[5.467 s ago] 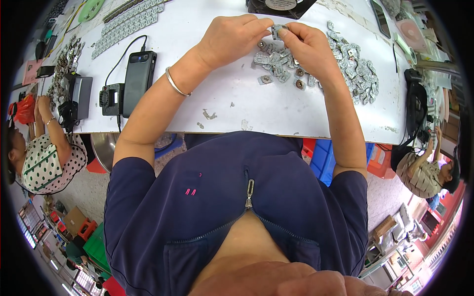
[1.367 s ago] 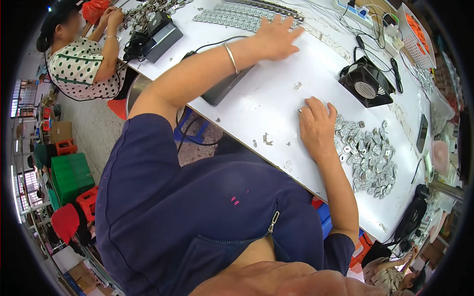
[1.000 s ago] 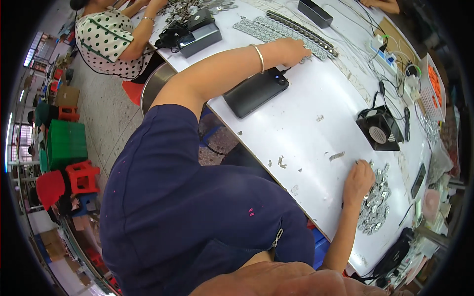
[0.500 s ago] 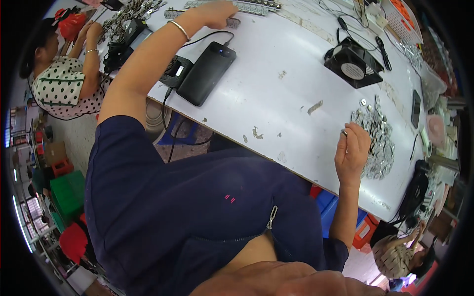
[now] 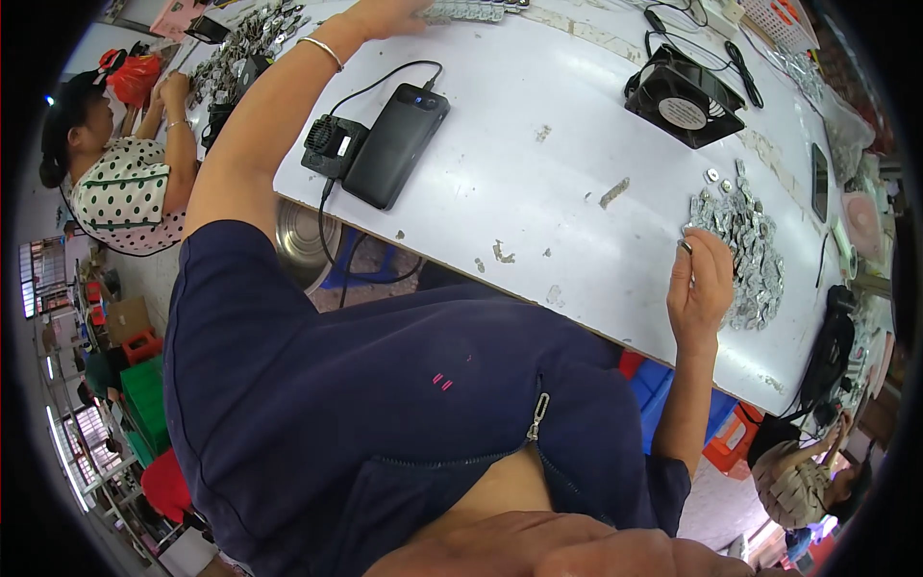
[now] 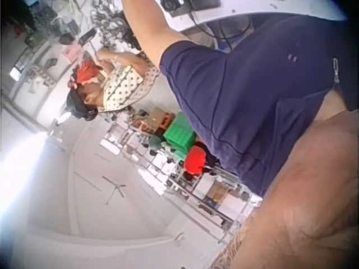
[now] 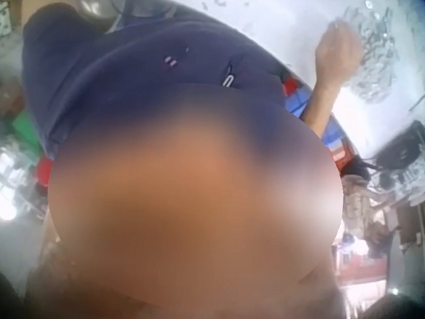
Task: The person assembles small metal components by hand, inserting pins into housings at a workstation.
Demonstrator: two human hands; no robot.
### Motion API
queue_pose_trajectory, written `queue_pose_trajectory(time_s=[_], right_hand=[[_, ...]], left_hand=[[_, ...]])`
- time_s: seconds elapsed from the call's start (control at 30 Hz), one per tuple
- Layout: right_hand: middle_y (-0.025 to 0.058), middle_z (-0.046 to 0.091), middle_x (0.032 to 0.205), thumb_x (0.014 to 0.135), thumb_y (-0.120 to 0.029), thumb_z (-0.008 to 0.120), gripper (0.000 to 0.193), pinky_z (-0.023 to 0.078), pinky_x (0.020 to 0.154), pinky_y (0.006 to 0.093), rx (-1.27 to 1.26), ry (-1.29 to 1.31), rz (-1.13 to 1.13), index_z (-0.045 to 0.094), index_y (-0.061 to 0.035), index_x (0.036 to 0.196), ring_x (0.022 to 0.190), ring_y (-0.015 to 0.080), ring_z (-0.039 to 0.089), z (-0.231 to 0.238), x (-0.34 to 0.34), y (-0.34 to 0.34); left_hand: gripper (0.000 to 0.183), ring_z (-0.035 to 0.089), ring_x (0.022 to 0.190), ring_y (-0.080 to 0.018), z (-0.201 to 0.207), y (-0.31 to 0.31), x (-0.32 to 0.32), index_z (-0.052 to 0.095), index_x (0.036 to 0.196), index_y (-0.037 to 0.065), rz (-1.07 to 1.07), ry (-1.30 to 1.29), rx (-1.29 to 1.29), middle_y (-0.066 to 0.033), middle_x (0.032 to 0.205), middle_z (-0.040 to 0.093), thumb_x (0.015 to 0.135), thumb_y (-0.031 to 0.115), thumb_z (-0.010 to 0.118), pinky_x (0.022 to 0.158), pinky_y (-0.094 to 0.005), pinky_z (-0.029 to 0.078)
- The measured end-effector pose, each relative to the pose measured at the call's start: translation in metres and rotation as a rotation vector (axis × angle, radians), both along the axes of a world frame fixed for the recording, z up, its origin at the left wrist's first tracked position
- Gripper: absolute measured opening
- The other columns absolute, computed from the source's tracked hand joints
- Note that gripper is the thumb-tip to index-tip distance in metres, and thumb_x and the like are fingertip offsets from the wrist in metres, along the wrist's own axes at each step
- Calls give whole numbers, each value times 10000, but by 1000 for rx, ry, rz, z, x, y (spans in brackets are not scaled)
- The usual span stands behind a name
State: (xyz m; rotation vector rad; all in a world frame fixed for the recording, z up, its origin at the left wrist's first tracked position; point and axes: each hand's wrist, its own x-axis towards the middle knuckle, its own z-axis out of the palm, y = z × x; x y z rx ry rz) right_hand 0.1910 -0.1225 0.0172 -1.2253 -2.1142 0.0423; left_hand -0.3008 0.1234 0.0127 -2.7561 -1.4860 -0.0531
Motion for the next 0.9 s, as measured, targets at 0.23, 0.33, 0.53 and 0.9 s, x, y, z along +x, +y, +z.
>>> queue_pose_trajectory(time_s=[0.23,0.33,0.53,0.9], right_hand=[[159,637,988,805,28,624,140,482,792,380,-45,12,-23,627,22,944,888,316,601,-1,2,-7],[165,644,968,816,27,621,129,492,769,372,-71,52,-60,630,27,944,851,314,615,-2,5,-7],[152,663,912,835,16,633,116,506,734,320,-248,246,-45,634,28,950,811,288,647,6,-28,-4],[114,654,898,891,-46,597,101,479,746,289,-399,217,31,641,16,957,798,203,618,-17,-33,-22]], left_hand=[[198,618,844,-384,30,9,12,573,977,61,-62,-367,33,-200,857,637,855,216,593,728,-454,484],[226,625,806,-385,58,-1,34,597,1029,91,-269,-745,11,-196,834,647,911,281,565,706,-450,488],[407,622,667,-343,108,-87,159,624,885,72,-249,-293,296,-159,691,604,859,478,604,621,-415,494],[203,595,510,-149,39,-243,134,596,889,-35,-157,391,-44,-210,1009,579,719,77,613,425,-277,442]])
